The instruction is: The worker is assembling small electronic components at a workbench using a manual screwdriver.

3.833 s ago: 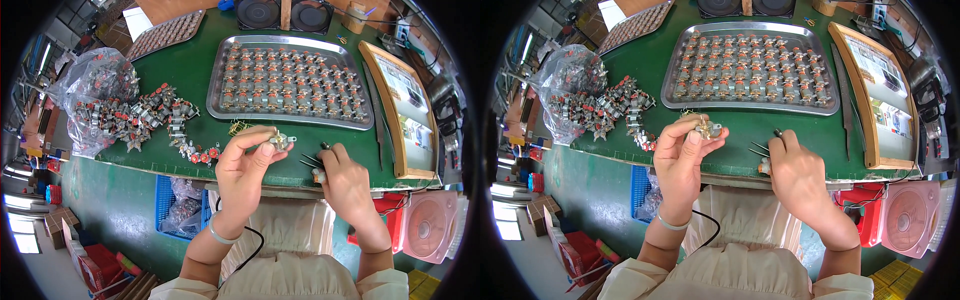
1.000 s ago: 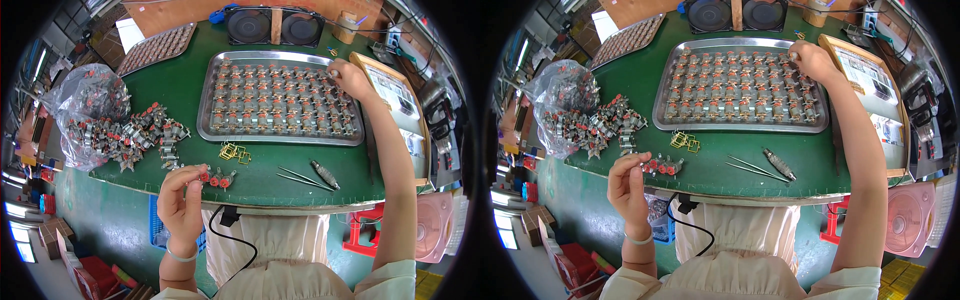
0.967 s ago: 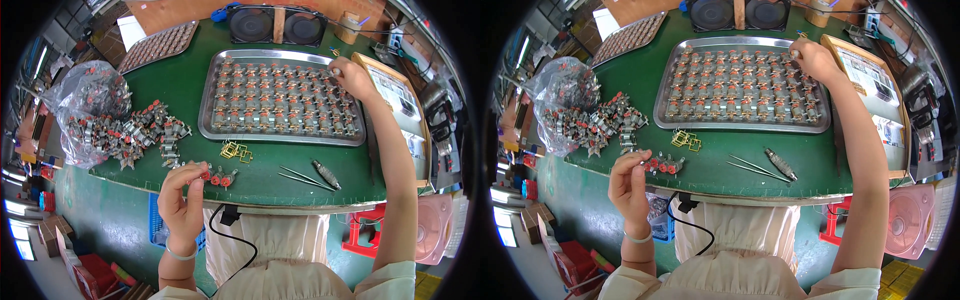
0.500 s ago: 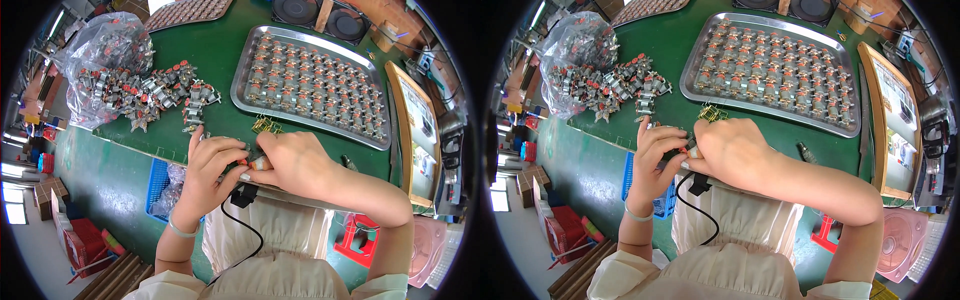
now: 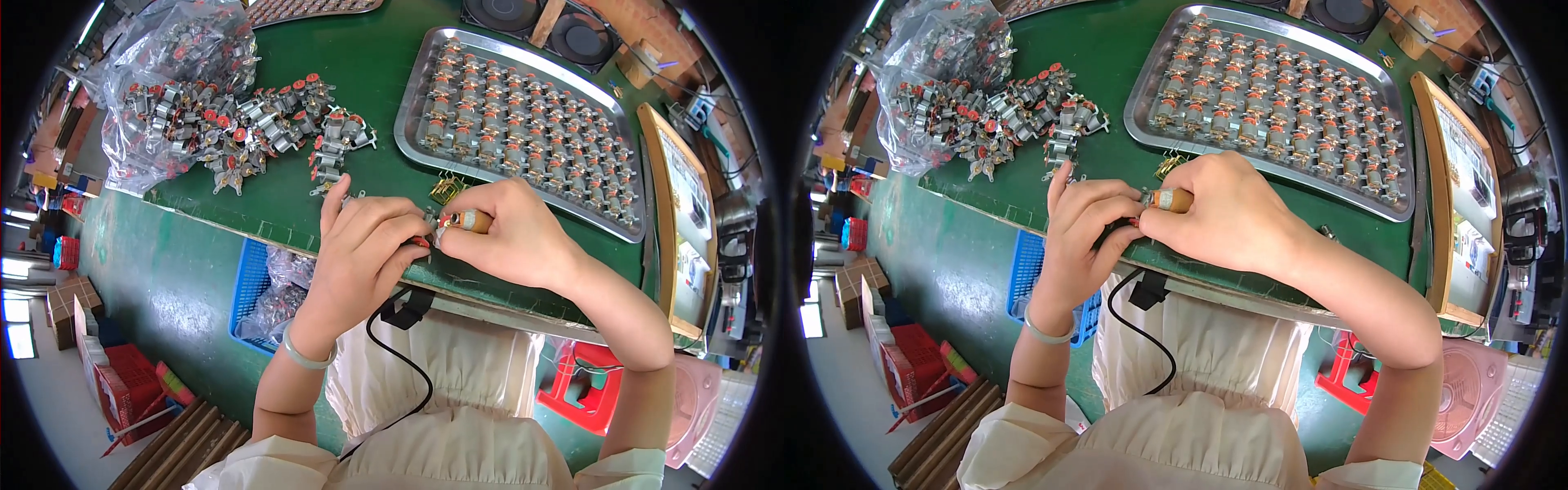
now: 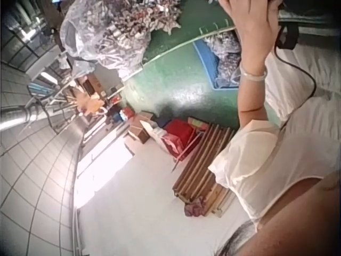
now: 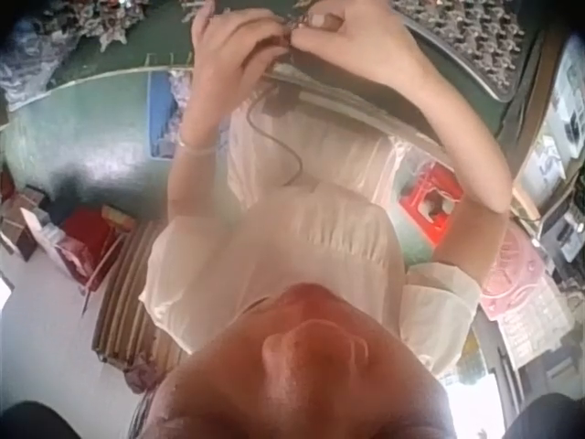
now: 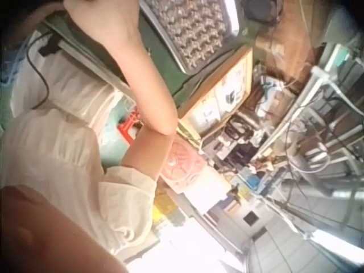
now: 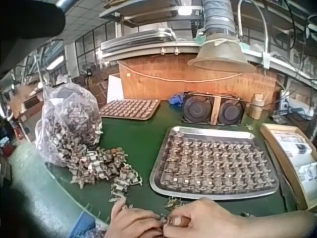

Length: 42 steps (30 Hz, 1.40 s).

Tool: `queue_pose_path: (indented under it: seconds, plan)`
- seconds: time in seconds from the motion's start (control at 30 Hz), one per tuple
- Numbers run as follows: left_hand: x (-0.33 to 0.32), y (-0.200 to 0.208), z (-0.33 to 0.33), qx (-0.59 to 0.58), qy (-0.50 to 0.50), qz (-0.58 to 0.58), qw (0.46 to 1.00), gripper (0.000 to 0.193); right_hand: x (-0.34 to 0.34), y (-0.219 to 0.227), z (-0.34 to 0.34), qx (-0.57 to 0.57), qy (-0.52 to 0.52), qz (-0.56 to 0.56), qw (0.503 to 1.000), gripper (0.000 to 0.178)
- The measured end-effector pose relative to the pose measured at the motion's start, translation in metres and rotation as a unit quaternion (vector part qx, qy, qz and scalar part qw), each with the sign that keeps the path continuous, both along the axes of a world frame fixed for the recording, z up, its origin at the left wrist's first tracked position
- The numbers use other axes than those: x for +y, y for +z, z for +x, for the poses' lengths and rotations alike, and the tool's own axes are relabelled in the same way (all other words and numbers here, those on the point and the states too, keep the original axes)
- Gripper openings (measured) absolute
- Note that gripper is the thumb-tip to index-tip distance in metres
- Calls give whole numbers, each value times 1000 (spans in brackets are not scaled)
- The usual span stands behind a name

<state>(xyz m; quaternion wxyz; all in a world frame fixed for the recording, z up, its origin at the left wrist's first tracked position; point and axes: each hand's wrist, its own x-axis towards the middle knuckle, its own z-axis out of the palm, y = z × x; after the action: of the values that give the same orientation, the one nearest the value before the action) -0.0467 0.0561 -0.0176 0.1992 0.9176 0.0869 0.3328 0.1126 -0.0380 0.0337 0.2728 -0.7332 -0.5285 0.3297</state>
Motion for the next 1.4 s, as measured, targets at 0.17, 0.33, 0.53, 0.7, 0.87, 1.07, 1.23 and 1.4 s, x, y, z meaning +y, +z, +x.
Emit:
queue_pose_path:
  seconds: [0.17,0.33,0.53,0.7,0.87,1.07,1.23,1.4]
  plan:
    - [-1,0,0,-21,22,-15,999,20,-11,2,2,16,-74,129,989,16]
    - [-1,-1,4,-13,28,6,1000,19,-17,-7,9,-6,3,129,992,19]
    - [-2,-2,4,-17,36,7,999,19,-18,-6,0,-117,52,176,976,15]
    - [-4,-3,7,-15,40,25,999,19,-20,5,-4,-118,94,178,972,15]
    - [-11,0,2,-50,86,23,995,29,-23,12,4,-35,102,168,980,14]
    - [-29,3,-14,67,70,94,991,28,-28,14,12,108,-18,162,981,17]
    - [-33,0,-23,68,73,134,986,28,-31,9,9,121,-36,167,978,19]
    - [-22,-18,-35,9,73,172,982,31,-35,12,8,123,-41,157,979,19]
